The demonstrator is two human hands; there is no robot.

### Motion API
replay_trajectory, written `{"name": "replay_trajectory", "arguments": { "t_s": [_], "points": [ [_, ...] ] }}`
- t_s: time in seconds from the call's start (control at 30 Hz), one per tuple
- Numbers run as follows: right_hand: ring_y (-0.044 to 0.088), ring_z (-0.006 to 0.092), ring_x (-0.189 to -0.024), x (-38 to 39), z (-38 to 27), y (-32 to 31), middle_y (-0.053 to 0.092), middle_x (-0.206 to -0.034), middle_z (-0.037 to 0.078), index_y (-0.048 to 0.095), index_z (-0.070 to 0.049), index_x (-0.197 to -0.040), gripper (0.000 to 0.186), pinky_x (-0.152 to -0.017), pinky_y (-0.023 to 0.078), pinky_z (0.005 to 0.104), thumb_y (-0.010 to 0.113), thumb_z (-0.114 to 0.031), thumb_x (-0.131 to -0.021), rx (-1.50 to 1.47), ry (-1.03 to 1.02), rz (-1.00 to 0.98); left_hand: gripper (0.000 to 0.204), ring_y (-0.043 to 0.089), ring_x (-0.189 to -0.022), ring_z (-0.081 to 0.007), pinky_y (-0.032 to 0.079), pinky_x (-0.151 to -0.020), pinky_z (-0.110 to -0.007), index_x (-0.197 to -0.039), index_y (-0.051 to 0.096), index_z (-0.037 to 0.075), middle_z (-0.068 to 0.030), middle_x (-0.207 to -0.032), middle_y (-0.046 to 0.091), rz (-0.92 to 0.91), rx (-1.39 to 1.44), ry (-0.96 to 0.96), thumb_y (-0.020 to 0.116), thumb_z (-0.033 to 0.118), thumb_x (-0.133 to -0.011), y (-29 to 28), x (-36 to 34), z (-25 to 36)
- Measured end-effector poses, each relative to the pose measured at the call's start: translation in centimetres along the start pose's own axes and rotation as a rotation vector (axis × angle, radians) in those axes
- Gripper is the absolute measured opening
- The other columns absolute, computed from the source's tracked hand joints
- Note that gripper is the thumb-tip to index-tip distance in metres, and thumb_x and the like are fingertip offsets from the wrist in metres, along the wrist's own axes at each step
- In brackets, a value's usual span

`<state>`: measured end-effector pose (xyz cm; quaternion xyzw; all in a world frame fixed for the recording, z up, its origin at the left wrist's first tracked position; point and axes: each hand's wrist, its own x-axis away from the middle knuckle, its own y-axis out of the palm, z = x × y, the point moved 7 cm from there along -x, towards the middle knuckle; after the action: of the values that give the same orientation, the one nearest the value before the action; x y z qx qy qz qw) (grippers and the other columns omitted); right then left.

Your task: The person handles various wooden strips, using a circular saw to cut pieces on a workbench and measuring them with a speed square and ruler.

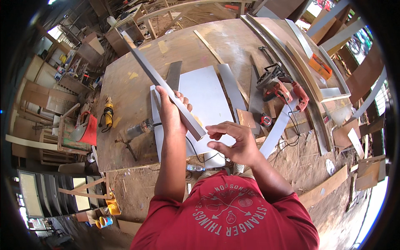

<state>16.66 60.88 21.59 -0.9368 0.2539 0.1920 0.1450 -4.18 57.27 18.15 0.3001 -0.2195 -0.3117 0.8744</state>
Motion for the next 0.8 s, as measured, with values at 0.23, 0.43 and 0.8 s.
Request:
{"name": "replay_trajectory", "arguments": {
  "t_s": [0.23, 0.43, 0.8],
  "points": [
    [0.077, 0.0169, -0.083, 1.9, 0.6, 0.3, 0.080, -0.091, 0.013, 0.077, 0.004, -0.112, 0.034, -0.078, 0.061, 0.0315, 0.087, -0.018, -0.088, 0.021, 0.297, 0.297, 0.069, 0.033, -0.058, -0.0123, 0.030, -0.052, -0.029, -0.081, 0.046, 0.015, 0.0046, -0.074, 0.042, 0.149, -0.033, 0.158, 0.047, 0.083, -0.095, 0.3, 1.0, -0.1],
    [0.080, 0.0183, -0.085, 2.2, 0.3, 0.4, 0.081, -0.092, 0.015, 0.078, 0.006, -0.104, 0.027, -0.078, 0.061, 0.0303, 0.085, -0.015, -0.090, 0.076, 0.254, 0.376, 0.070, 0.044, -0.063, -0.0123, 0.040, -0.059, -0.030, -0.087, 0.049, 0.012, 0.0013, -0.074, 0.045, 0.081, -0.018, 0.261, 0.043, 0.081, -0.099, 0.9, 2.1, 1.2],
    [0.076, 0.0147, -0.092, 3.1, 2.1, 1.7, 0.080, -0.099, 0.012, 0.078, 0.007, -0.109, 0.021, -0.082, 0.061, 0.0280, 0.081, -0.008, -0.095, -0.295, 0.340, 0.342, 0.067, 0.053, -0.065, -0.0127, 0.044, -0.062, -0.028, -0.098, 0.057, 0.012, 0.0019, -0.077, 0.052, 0.185, -0.003, 0.367, 0.052, 0.079, -0.095, 1.9, 4.5, 2.1]
  ]
}}
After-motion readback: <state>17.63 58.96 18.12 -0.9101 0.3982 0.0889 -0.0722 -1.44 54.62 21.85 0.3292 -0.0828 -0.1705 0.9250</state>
